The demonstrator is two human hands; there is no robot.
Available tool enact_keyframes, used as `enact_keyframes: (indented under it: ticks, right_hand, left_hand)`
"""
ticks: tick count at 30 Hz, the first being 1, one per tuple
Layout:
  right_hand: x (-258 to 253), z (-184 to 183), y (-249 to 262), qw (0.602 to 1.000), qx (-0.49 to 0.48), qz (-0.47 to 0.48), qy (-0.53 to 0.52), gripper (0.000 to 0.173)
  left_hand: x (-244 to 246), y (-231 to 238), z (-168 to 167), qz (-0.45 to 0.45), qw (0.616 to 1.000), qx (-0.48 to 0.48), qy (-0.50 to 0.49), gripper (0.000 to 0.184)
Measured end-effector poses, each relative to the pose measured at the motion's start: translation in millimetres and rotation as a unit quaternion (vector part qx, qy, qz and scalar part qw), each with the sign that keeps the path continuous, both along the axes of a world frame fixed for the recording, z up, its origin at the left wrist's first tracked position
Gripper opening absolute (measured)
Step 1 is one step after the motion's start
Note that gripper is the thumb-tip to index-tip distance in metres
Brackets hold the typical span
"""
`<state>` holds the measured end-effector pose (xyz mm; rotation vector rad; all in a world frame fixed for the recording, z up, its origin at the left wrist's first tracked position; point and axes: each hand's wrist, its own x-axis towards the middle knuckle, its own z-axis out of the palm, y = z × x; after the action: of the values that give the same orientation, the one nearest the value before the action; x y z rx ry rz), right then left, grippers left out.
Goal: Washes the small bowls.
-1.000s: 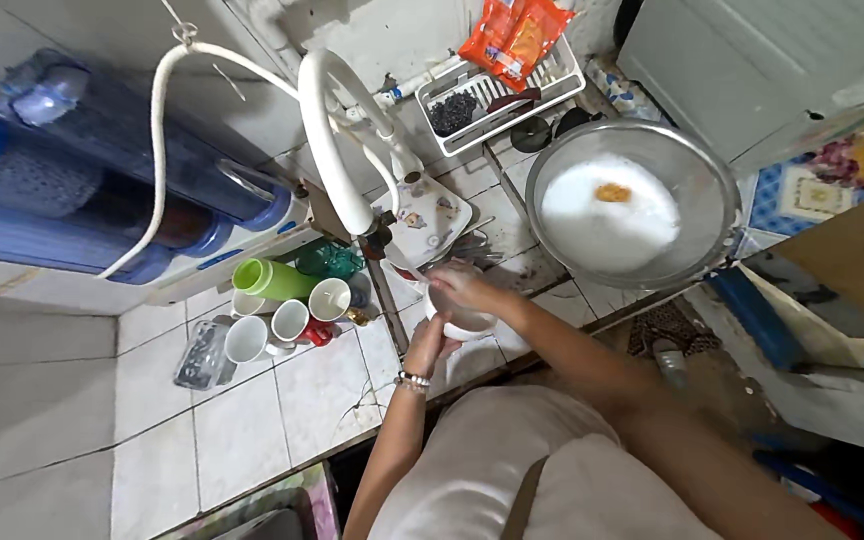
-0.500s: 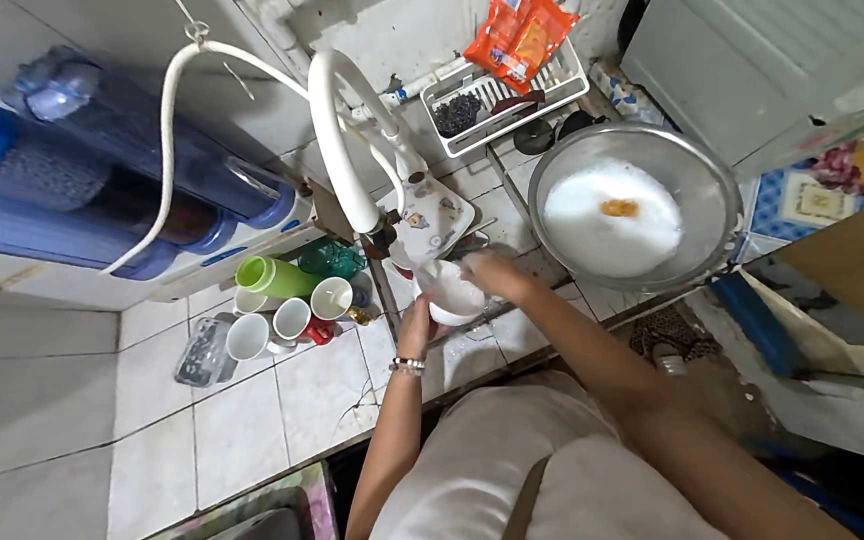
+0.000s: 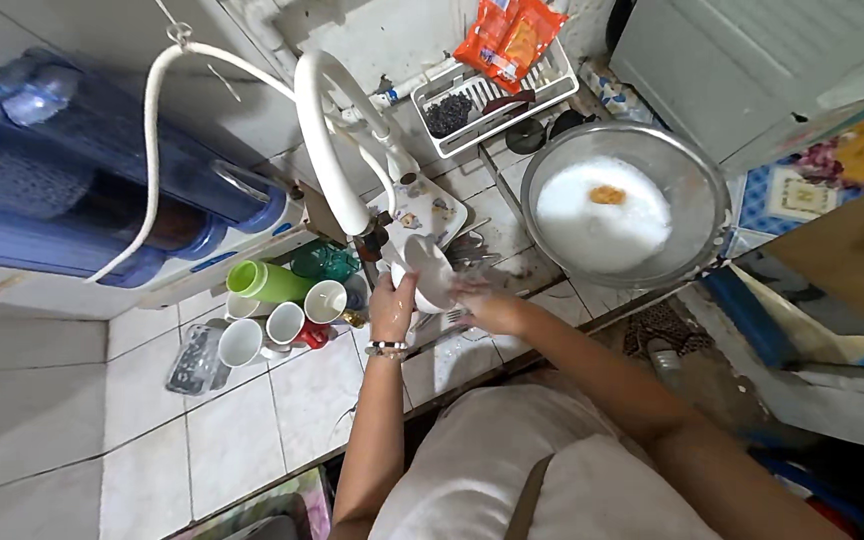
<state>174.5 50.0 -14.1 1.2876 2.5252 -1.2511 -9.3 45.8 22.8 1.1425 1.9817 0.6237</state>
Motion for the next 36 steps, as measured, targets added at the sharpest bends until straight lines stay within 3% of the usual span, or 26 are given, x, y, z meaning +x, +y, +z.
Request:
enact_keyframes:
  ticks: [2, 3, 7, 11, 14, 16, 19, 23, 25, 27, 29, 32, 34, 36]
  right_hand:
    - [-2, 0, 1, 0.998, 0.0, -0.036, -0.054, 0.07]
    - [-4, 3, 0, 0.997, 0.01, -0.057, -0.044, 0.068]
    - [-16, 10, -14, 0.984, 0.061, -0.101, 0.131, 0.035]
    - [-23, 14, -14, 0.959, 0.029, -0.101, 0.265, 0.03]
    - [-26, 23, -14, 0.938, -0.054, -0.149, 0.307, 0.029]
    - [-29, 22, -15, 0.899, -0.112, -0.209, 0.367, 0.026]
    - [-33, 15, -15, 0.818, -0.157, -0.319, 0.451, 0.021]
    - [-32, 9, -6, 0.712, -0.224, -0.426, 0.511, 0.032]
    - [-29, 9, -3, 0.7, -0.218, -0.47, 0.491, 0.036]
    - [-29, 5, -2, 0.73, -0.178, -0.479, 0.455, 0.036]
    - [-31, 5, -4, 0.774, -0.118, -0.457, 0.421, 0.029]
    - [-33, 4, -10, 0.812, -0.061, -0.433, 0.386, 0.028]
    - [-31, 2, -12, 0.793, -0.076, -0.471, 0.38, 0.03]
    - [-22, -1, -13, 0.729, -0.138, -0.534, 0.406, 0.036]
  left_hand:
    - [0, 2, 0, 0.001, 1.0, 0.009, 0.003, 0.046]
    - [0, 3, -1, 0.007, 1.0, 0.015, -0.007, 0.046]
    - [3, 2, -8, 0.066, 0.992, 0.022, -0.102, 0.05]
    - [8, -2, -14, 0.144, 0.962, 0.017, -0.23, 0.068]
    - [12, -7, -17, 0.165, 0.917, 0.027, -0.361, 0.078]
    - [15, -10, -18, 0.204, 0.864, -0.024, -0.459, 0.089]
    - [15, -13, -34, 0.25, 0.782, -0.025, -0.571, 0.082]
    - [20, -20, -46, 0.321, 0.739, 0.04, -0.592, 0.049]
    - [18, -20, -45, 0.313, 0.73, 0.032, -0.606, 0.039]
    - [14, -17, -42, 0.295, 0.747, -0.002, -0.596, 0.037]
    - [10, -14, -38, 0.261, 0.789, -0.011, -0.556, 0.035]
    - [3, -5, -30, 0.187, 0.874, 0.08, -0.441, 0.029]
    - [-12, 15, -24, 0.113, 0.925, 0.154, -0.327, 0.033]
    - [-28, 50, -18, 0.048, 0.949, 0.189, -0.25, 0.039]
